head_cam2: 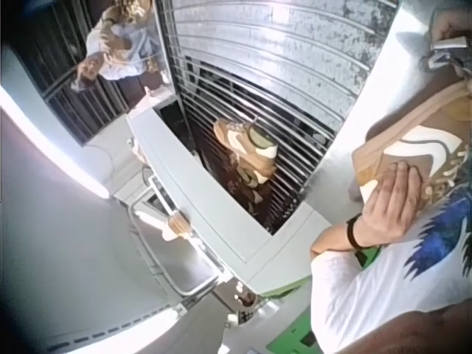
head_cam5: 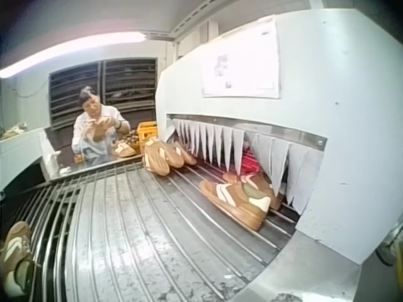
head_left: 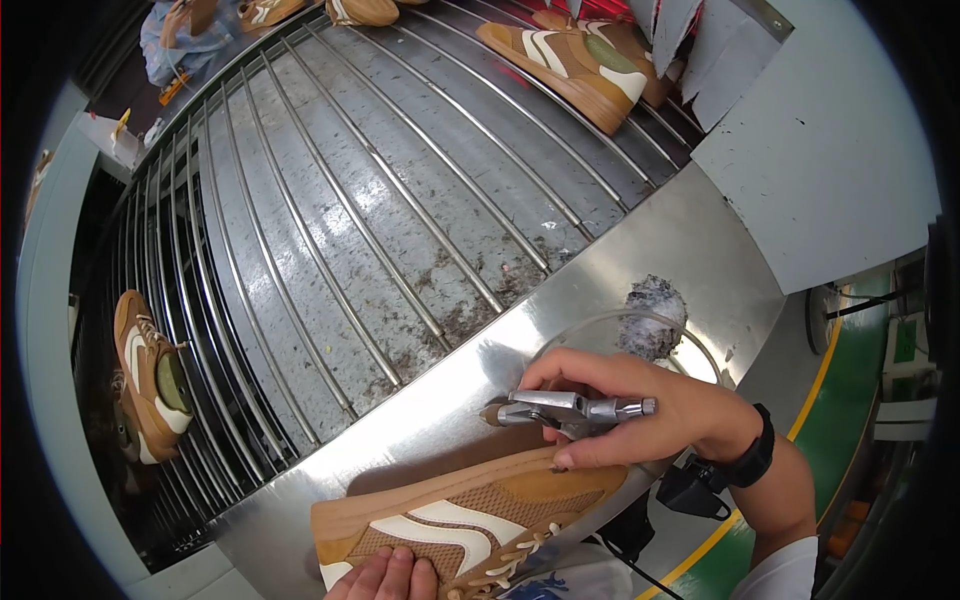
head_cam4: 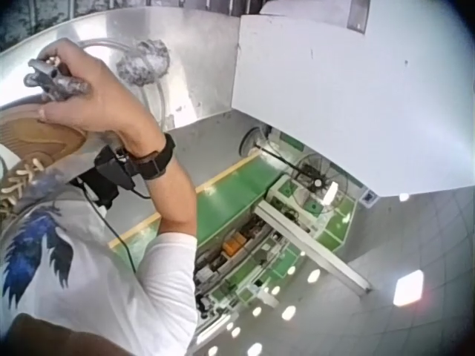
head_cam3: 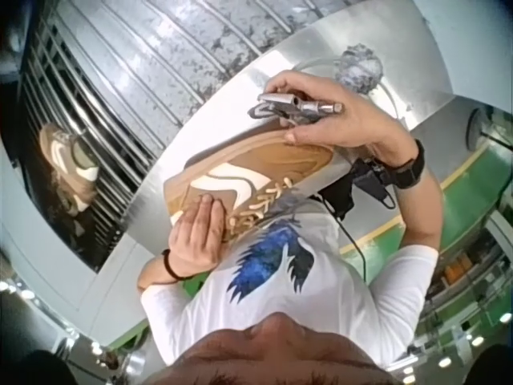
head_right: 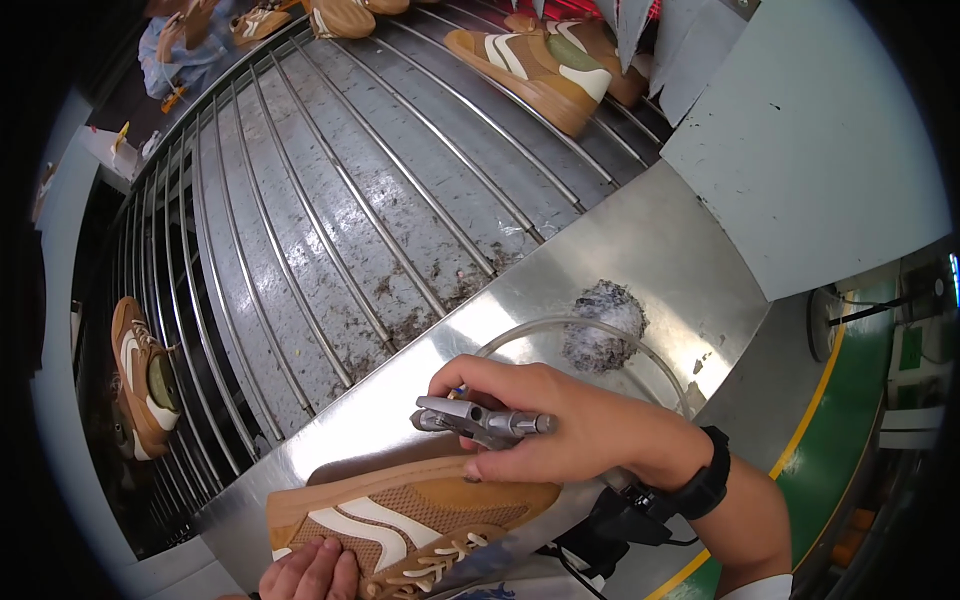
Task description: Using an airbrush sprayer to apply a finish or coating to shoes on a manufacturing line.
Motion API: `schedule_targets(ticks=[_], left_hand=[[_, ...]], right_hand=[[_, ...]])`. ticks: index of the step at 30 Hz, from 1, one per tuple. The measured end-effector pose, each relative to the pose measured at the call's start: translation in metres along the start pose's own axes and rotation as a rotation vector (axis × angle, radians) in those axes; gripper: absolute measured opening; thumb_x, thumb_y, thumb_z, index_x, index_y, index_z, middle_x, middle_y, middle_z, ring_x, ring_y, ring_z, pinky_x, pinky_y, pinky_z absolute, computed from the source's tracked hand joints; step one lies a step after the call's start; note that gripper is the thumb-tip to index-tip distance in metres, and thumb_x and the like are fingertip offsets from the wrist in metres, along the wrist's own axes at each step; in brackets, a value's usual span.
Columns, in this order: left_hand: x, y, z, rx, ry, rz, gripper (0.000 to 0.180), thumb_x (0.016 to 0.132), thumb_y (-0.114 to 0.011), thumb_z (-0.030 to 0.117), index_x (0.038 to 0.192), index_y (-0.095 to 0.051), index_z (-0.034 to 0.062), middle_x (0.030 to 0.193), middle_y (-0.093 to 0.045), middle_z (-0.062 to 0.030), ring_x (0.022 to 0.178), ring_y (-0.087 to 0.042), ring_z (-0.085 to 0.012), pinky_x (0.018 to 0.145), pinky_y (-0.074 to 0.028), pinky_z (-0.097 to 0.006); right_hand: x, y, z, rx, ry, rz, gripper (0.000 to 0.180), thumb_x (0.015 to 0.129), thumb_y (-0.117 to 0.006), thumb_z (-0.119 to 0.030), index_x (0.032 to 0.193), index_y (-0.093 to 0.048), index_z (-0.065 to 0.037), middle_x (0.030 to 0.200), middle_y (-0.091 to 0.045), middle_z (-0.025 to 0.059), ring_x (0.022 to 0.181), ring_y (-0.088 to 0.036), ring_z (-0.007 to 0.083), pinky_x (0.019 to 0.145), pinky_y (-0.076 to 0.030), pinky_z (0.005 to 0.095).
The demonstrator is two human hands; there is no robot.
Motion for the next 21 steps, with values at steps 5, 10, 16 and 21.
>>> schedule_targets(ticks=[5,10,16,21], left_hand=[[-0.001,0.0,0.003,0.029,-0.022,0.018,0.026,0.088,-0.057,0.015,0.099,-0.066,-0.0063,0.094,-0.067,-0.0197,0.08,-0.066,-0.0288,0.07,-0.053,-0.032],[-0.002,0.002,0.004,0.038,0.001,0.019,0.027,0.088,-0.058,0.016,0.1,-0.066,-0.0065,0.095,-0.067,-0.0199,0.081,-0.066,-0.0288,0.071,-0.053,-0.032],[-0.005,0.002,0.002,0.008,0.008,0.004,0.027,0.086,-0.06,0.015,0.101,-0.065,-0.0062,0.097,-0.067,-0.02,0.084,-0.066,-0.0289,0.074,-0.052,-0.033],[-0.005,0.004,0.0,-0.015,0.019,0.001,0.028,0.083,-0.06,0.015,0.101,-0.066,-0.0067,0.097,-0.067,-0.0204,0.084,-0.066,-0.0295,0.073,-0.052,-0.033]], right_hand=[[-0.004,-0.002,-0.002,0.039,-0.03,0.003,0.049,0.079,-0.071,-0.011,0.121,-0.046,-0.007,0.089,-0.06,0.0039,0.079,-0.057,0.0103,0.072,-0.045,0.0245],[-0.023,-0.008,-0.004,-0.011,0.05,0.333,0.044,0.083,-0.067,-0.011,0.122,-0.047,-0.005,0.091,-0.062,0.005,0.08,-0.061,0.0112,0.071,-0.048,0.0251],[-0.078,0.001,0.024,-0.585,0.003,1.009,0.036,0.084,-0.065,-0.011,0.116,-0.052,-0.001,0.083,-0.065,0.0069,0.072,-0.062,0.0122,0.068,-0.049,0.0252],[-0.108,-0.031,-0.003,-0.409,0.041,0.945,0.039,0.083,-0.067,-0.018,0.112,-0.052,0.004,0.08,-0.066,0.0096,0.071,-0.064,0.0139,0.065,-0.051,0.026]])
Point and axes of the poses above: each hand's wrist, its own x-axis towards the middle knuckle, its own y-axis out of the back of the hand, z = x × y, the point moved 1 cm from there along x, towards the middle knuckle
